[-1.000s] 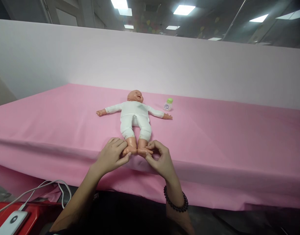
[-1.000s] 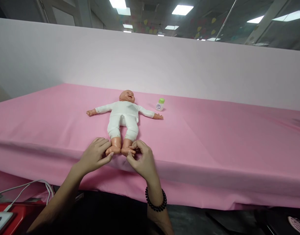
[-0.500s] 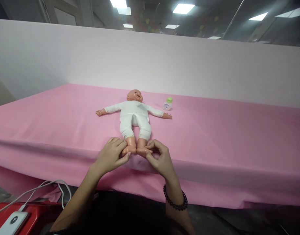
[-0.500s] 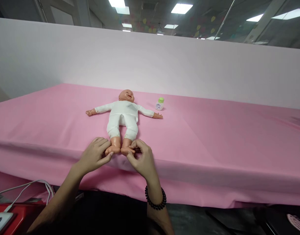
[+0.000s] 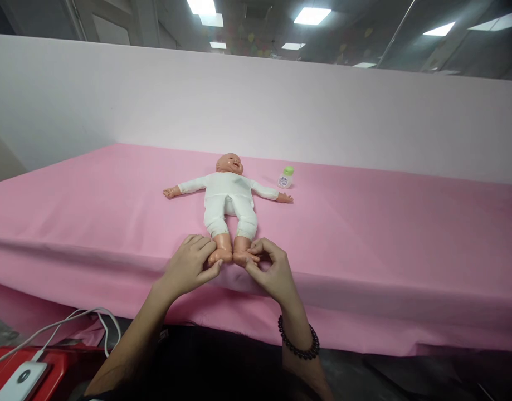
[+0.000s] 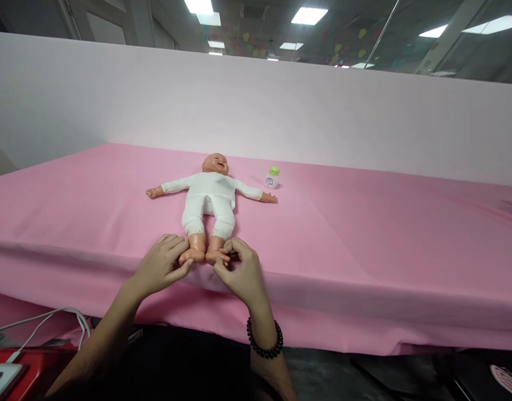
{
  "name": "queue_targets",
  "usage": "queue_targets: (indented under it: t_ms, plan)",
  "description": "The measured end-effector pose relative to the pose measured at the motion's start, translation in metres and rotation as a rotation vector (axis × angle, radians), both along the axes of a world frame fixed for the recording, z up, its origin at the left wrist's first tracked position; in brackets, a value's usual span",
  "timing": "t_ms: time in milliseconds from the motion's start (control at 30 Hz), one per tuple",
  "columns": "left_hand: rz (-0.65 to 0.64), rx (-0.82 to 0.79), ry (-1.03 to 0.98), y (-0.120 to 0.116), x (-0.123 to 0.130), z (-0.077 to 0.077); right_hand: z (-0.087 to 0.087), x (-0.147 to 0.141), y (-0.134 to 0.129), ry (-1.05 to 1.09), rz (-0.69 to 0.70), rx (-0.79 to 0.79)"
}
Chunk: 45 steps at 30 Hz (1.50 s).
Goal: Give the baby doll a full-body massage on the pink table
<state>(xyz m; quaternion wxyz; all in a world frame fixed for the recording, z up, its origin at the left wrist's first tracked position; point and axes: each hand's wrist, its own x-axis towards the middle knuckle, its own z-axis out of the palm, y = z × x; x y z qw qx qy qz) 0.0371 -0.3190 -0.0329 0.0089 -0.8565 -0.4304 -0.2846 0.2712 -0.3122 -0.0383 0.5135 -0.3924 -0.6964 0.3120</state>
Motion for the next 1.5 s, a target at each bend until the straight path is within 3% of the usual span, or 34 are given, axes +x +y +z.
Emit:
queue_targets:
  t_ms: [867,1500]
  plan:
    - [0.005,0.012,0.007,-0.0004,0.0003,0.0013,0.0016,0.0033,0.0,0.017,0.026,-0.027]
    - [0.012,0.033,0.002,-0.0004,0.0009,0.0012,0.0,-0.0005,-0.0034,0.012,-0.038,-0.012]
